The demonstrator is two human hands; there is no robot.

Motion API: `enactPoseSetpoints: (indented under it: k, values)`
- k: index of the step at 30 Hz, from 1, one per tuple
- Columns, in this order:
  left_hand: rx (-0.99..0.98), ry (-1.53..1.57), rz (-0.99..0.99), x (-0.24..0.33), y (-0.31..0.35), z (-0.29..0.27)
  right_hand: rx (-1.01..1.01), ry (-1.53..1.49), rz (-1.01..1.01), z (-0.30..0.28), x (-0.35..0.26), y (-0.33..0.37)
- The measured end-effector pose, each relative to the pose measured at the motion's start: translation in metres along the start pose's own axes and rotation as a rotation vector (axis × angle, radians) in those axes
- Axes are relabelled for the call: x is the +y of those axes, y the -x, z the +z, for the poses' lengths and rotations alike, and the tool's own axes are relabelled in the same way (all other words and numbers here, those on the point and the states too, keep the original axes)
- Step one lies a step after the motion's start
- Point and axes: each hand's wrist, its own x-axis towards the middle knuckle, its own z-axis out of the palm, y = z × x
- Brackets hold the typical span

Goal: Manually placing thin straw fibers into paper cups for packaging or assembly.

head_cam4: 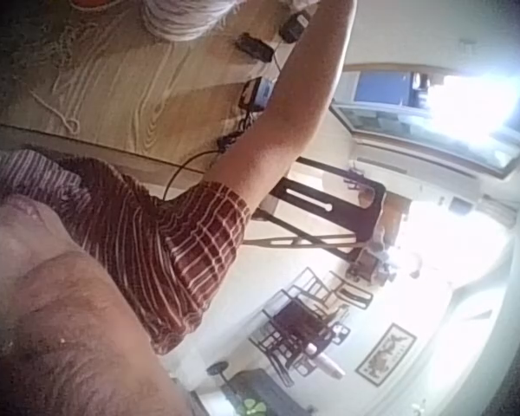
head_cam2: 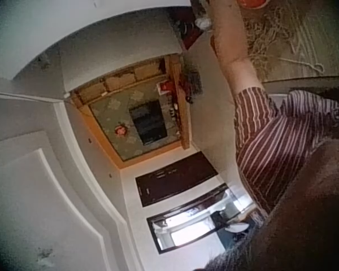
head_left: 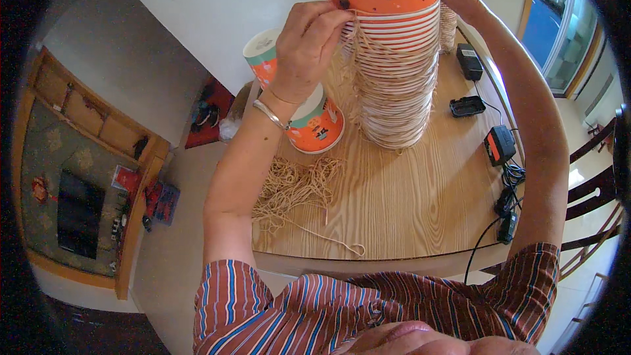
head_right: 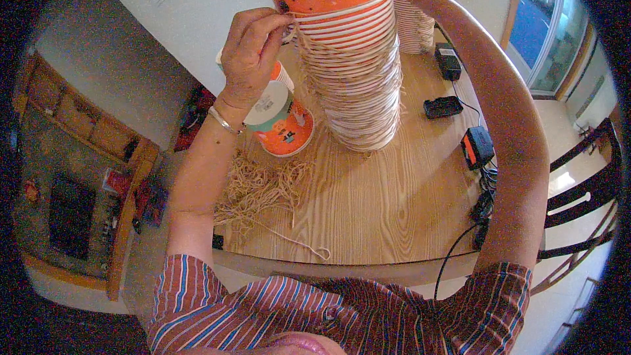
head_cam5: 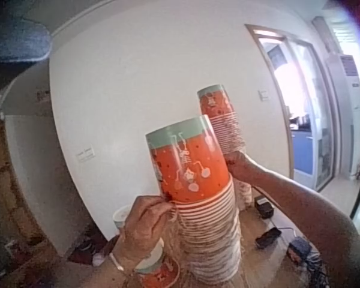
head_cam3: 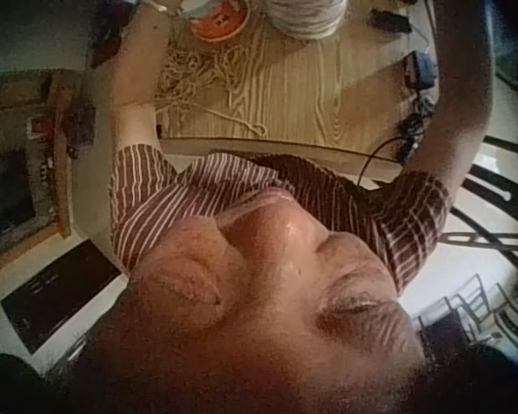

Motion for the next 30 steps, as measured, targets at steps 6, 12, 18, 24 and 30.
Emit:
enactPoseSetpoints:
  k: [6, 12, 18, 24, 30]
  values:
    - [-0.015, 0.016, -0.022, 0.004, -0.002, 0.000, -0.007, 0.030, 0.046, -0.009, 0.010, 0.005]
    - [-0.052, 0.007, -0.044, 0.002, 0.002, -0.001, 0.033, 0.151, 0.126, -0.001, 0.013, 0.006]
    - [-0.092, 0.018, -0.135, 0.000, 0.008, 0.003, 0.010, 0.194, -0.027, 0.011, -0.003, 0.009]
    - [-0.125, 0.060, -0.120, 0.003, 0.016, -0.003, 0.054, 0.047, 0.216, 0.019, 0.003, 0.015]
    - [-0.227, 0.115, 0.076, 0.037, 0.029, -0.015, 0.483, 0.079, 0.246, 0.002, 0.014, 0.045]
